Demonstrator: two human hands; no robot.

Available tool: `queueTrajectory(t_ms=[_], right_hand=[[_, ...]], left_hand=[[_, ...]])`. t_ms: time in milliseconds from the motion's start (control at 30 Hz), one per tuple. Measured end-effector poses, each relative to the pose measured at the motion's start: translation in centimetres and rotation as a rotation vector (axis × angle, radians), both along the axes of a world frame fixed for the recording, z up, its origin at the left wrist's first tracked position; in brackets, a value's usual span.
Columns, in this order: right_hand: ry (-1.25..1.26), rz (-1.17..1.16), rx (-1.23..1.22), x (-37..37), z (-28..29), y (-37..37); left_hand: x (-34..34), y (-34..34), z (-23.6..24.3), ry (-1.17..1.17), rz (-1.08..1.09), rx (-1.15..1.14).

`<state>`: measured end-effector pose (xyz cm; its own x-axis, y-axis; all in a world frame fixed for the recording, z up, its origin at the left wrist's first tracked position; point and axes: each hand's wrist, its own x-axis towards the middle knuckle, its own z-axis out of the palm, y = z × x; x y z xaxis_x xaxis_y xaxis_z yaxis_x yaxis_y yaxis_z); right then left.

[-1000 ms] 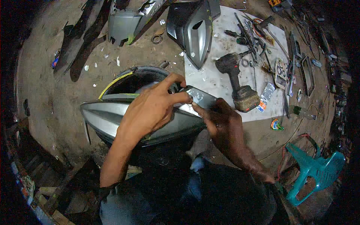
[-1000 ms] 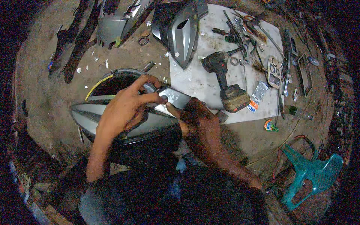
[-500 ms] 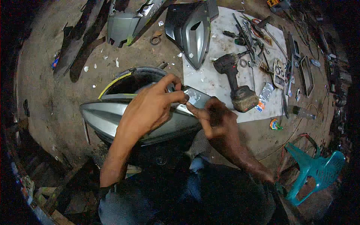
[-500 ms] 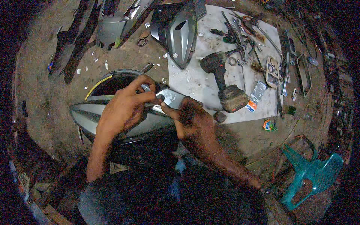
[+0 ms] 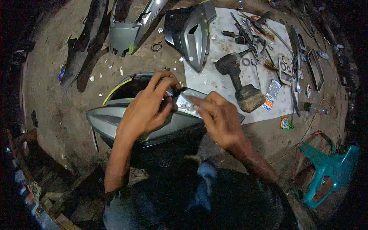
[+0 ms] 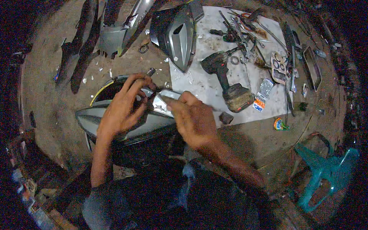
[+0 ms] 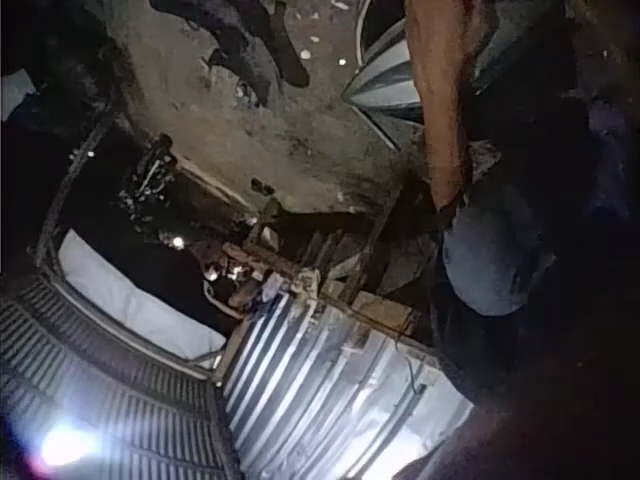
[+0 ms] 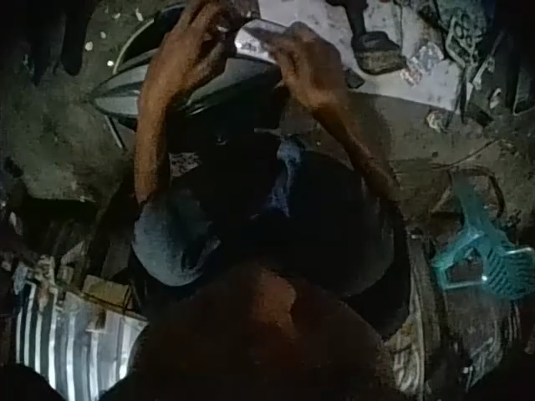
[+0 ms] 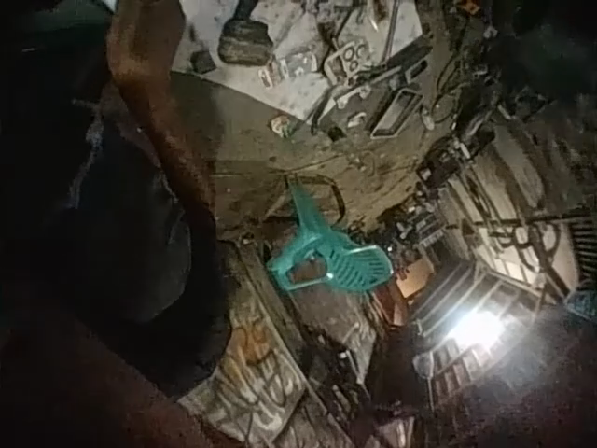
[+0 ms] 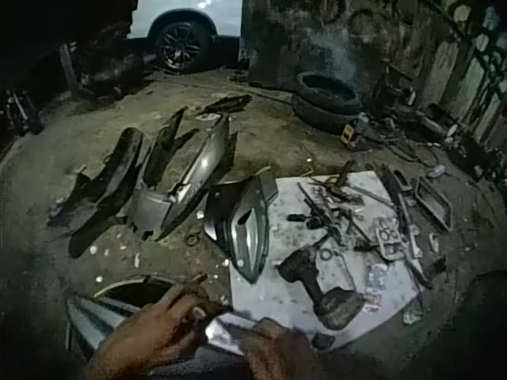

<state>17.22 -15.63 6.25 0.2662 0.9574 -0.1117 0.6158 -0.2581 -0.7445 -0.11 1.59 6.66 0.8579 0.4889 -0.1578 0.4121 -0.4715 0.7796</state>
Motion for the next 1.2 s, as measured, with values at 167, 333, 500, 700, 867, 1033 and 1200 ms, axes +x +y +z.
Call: queueTrajectory(t_ms=[167,333,500,700,867,1033,1200], right_hand=[[-0.117,-0.349,0.144,2.7,-1.2,0.2],[0.126,-0.554,0.239,1.8,-4.1,0.9],[0.275,-0.658,0.240,1.5,-6.6,1.4],[0.294,-0.672,0.260,1.1,-6.2,1.4],[0.288,-0.689,0.247,1.1,-6.3,1.2],[0.286,-0.682,0.243,1.1,-6.3,1.2],[0.242,-0.667,0.271,1.2,-6.8,1.3]], left_hand=[[-0.1,0.9,-0.2,-0.123,-0.200,0.055],[0.9,1.3,0.7,-0.054,-0.323,0.017],[2.4,2.3,1.0,0.009,-0.483,0.008],[3.0,2.2,1.4,0.121,-0.635,0.249],[2.8,1.8,1.1,0.077,-0.686,0.421],[3.0,1.7,0.6,0.095,-0.730,0.485],[2.3,1.9,0.4,0.026,-0.679,0.432]])
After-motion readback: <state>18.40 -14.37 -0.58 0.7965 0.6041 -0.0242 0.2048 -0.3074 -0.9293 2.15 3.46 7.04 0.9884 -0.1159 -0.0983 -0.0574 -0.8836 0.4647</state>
